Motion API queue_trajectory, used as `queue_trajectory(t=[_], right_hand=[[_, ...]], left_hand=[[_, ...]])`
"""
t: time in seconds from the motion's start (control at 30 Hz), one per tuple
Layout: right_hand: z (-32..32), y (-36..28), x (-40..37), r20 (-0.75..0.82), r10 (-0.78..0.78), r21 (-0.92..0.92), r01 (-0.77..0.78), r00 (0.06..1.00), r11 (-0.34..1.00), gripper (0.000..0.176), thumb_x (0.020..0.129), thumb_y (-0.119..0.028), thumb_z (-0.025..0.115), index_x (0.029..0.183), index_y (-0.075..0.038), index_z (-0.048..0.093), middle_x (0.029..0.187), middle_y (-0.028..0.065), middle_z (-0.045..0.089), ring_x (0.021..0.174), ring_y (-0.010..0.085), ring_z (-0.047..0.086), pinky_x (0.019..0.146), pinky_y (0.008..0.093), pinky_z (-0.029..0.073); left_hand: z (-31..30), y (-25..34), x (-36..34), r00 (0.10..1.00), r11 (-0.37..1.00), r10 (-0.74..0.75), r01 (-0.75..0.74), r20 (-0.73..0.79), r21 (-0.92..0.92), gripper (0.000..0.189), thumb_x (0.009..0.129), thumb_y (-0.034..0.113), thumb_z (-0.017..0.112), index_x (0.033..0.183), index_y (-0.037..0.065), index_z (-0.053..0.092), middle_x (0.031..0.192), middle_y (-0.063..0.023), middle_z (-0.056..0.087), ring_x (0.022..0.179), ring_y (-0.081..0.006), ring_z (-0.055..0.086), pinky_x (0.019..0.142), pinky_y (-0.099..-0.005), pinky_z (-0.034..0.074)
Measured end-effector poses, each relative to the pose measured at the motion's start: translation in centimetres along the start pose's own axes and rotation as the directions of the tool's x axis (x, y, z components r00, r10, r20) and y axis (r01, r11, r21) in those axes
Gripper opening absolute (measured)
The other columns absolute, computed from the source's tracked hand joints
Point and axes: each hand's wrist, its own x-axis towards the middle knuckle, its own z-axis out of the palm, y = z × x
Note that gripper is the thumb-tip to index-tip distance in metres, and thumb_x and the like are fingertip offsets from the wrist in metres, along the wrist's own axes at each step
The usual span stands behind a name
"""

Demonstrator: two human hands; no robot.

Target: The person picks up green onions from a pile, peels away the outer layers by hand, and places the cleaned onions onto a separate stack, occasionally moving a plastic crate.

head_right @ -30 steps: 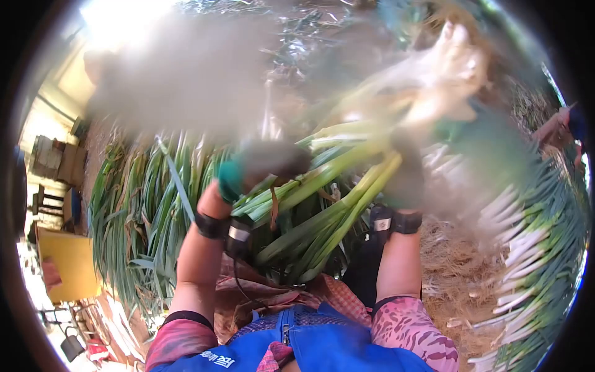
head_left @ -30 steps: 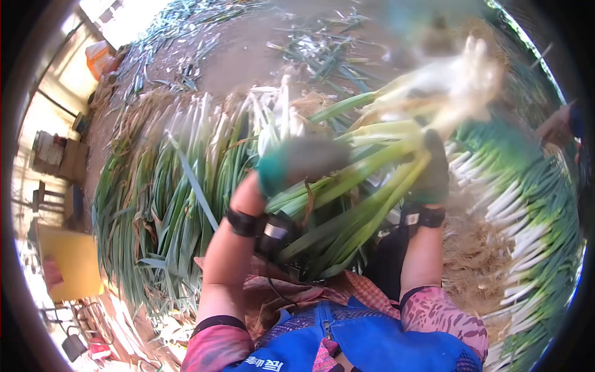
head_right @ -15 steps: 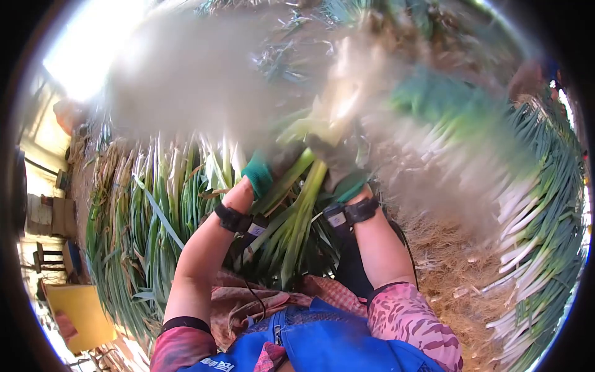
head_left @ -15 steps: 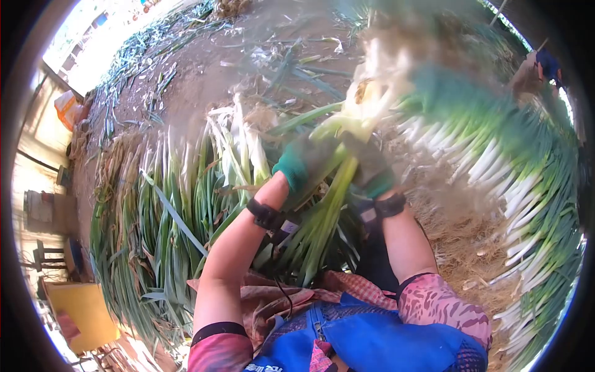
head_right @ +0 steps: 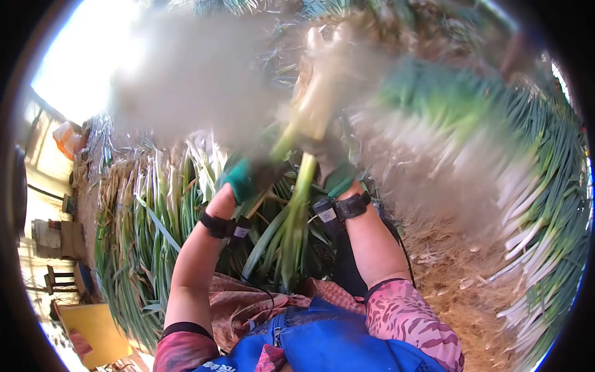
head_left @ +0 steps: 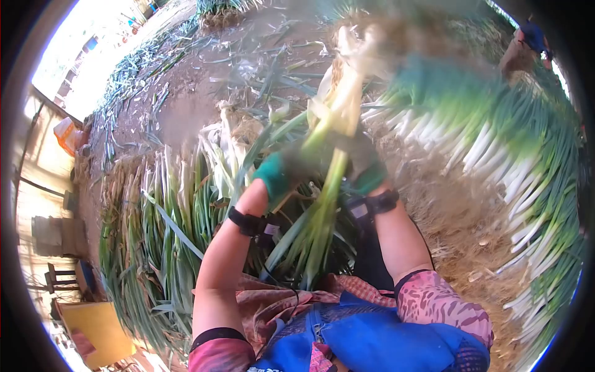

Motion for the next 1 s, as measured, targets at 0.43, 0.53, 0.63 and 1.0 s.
queue_trajectory(t=[0.43,0.53,0.63,1.0], right_hand=[[-0.4,1.0,-0.4,0.060,0.267,0.417,-0.267,0.962,0.869,0.030,0.086,-0.018,0.069,0.108,0.002,0.065,0.098,0.0127,0.067,0.083,0.0185,0.067,0.068,0.0271,0.055],[-0.2,-1.3,-1.0,0.002,0.269,0.370,-0.251,0.963,0.895,0.021,0.086,-0.017,0.070,0.097,0.000,0.065,0.086,0.0079,0.065,0.075,0.0143,0.065,0.062,0.0263,0.054],[1.8,-2.3,-1.2,-0.001,-0.057,0.260,0.055,0.998,0.964,0.015,0.086,-0.013,0.069,0.089,0.001,0.063,0.076,0.0036,0.061,0.071,0.0121,0.062,0.059,0.0248,0.052],[-0.4,-5.9,-0.8,0.316,-0.592,-0.245,0.667,0.741,0.704,0.041,0.088,-0.004,0.063,0.128,-0.004,0.052,0.122,0.0058,0.060,0.108,0.0144,0.057,0.096,0.0306,0.047]], left_hand=[[1.0,-2.2,0.7,0.964,0.998,0.054,-0.058,-0.260,-0.006,0.054,0.091,0.019,0.063,0.138,0.004,0.043,0.124,-0.0127,0.059,0.105,-0.0233,0.060,0.092,-0.0361,0.048],[-1.3,-3.5,1.4,0.910,0.889,0.022,0.171,-0.413,0.426,0.064,0.089,0.024,0.064,0.142,0.003,0.036,0.134,-0.0197,0.050,0.117,-0.0297,0.054,0.098,-0.0395,0.044],[-2.4,0.6,1.6,0.942,0.815,0.031,0.170,-0.334,0.555,0.066,0.087,0.024,0.064,0.142,0.002,0.035,0.137,-0.0230,0.046,0.124,-0.0310,0.049,0.103,-0.0396,0.040],[-3.0,9.4,0.1,0.987,0.947,-0.161,0.155,0.003,-0.283,0.040,0.086,0.022,0.065,0.120,0.002,0.059,0.091,-0.0023,0.063,0.080,-0.0085,0.056,0.070,-0.0250,0.047]])
